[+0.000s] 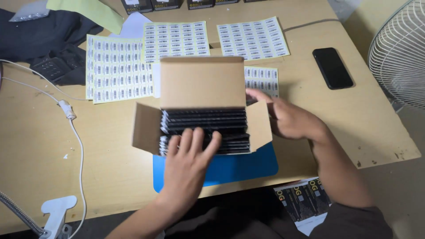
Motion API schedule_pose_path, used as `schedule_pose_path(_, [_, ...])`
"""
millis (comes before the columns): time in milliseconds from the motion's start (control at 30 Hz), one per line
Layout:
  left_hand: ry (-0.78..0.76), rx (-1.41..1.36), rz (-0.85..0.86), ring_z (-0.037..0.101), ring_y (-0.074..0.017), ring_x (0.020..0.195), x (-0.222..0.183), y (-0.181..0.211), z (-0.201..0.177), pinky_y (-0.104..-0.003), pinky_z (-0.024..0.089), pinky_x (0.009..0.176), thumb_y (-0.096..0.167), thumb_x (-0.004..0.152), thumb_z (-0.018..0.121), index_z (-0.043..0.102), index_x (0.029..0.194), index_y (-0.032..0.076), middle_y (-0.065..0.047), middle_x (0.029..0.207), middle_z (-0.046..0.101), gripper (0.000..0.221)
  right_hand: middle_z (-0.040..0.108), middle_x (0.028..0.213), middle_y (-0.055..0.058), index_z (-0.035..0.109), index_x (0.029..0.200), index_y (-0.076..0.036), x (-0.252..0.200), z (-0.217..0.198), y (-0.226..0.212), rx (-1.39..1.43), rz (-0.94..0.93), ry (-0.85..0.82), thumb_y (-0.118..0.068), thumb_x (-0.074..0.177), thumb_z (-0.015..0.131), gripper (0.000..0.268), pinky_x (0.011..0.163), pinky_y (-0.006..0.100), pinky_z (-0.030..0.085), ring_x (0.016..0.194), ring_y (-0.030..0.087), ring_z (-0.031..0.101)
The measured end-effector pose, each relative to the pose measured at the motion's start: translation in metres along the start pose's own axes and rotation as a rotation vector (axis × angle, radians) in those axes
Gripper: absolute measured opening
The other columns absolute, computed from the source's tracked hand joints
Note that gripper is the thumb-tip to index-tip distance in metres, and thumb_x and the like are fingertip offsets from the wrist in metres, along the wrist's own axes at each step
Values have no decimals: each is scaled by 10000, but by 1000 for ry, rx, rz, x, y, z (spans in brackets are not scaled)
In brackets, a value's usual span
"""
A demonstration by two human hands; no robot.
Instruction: The person is labeling replacement phone screens by applying small stickers and marking them with a pen before packing them into a box.
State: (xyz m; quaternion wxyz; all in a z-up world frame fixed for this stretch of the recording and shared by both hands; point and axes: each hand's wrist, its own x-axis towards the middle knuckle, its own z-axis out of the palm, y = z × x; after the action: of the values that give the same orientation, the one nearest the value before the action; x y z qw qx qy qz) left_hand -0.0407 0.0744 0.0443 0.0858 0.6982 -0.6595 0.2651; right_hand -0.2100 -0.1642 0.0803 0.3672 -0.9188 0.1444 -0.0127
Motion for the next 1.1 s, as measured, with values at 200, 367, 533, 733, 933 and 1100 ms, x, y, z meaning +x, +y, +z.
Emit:
schedule_pose_path(200, [63,-64,53,586,-336,1083,-20,14,15,-437,483,990,-22,974,509,475,1528,153,-176,1171,576,581,228,1681,207,128,1634,-217,-14,7,7,258,290,-127,-536,958,364,785,1197,449,280,1590,288,200])
schedule_pose_path(367, [70,-142,1,614,-314,1143,-26,9,18,-449,477,1092,220,1000,600,591,1360,31,-157,1224,631,407,322,1633,253,189,1595,-136,-9,21,33,394,183,-56,-568,925,430,832,1175,440,313,1577,310,249])
schedule_pose_path(533, [-37,-135,-64,553,-287,1205,-33,9,12,-486,393,1145,461,883,745,547,1433,96,-114,1259,582,689,243,1704,123,195,1619,-132,0,33,32,341,309,1,-559,889,470,889,1197,458,278,1589,295,187])
schedule_pose_path(733, [466,-375,-623,332,-545,1507,-53,4,13,-691,356,1259,619,1004,523,269,1545,13,-287,1590,172,852,380,1644,116,282,1573,-45,19,55,16,593,153,77,-393,885,607,837,1250,414,226,1530,252,337])
schedule_pose_path(933, [643,-492,-249,700,-421,1159,-50,10,67,-588,481,1050,558,924,671,383,1440,30,-154,1284,707,793,617,1348,215,362,1566,-13,24,75,43,772,-78,329,6,846,724,806,1115,515,444,1259,267,577])
schedule_pose_path(1100, [824,-928,-336,551,-527,1251,-57,2,65,-560,534,1039,600,1023,398,151,1487,15,-353,1451,323,787,637,1258,203,747,915,-68,19,80,12,394,-372,549,-162,897,765,97,1004,454,453,1122,301,537])
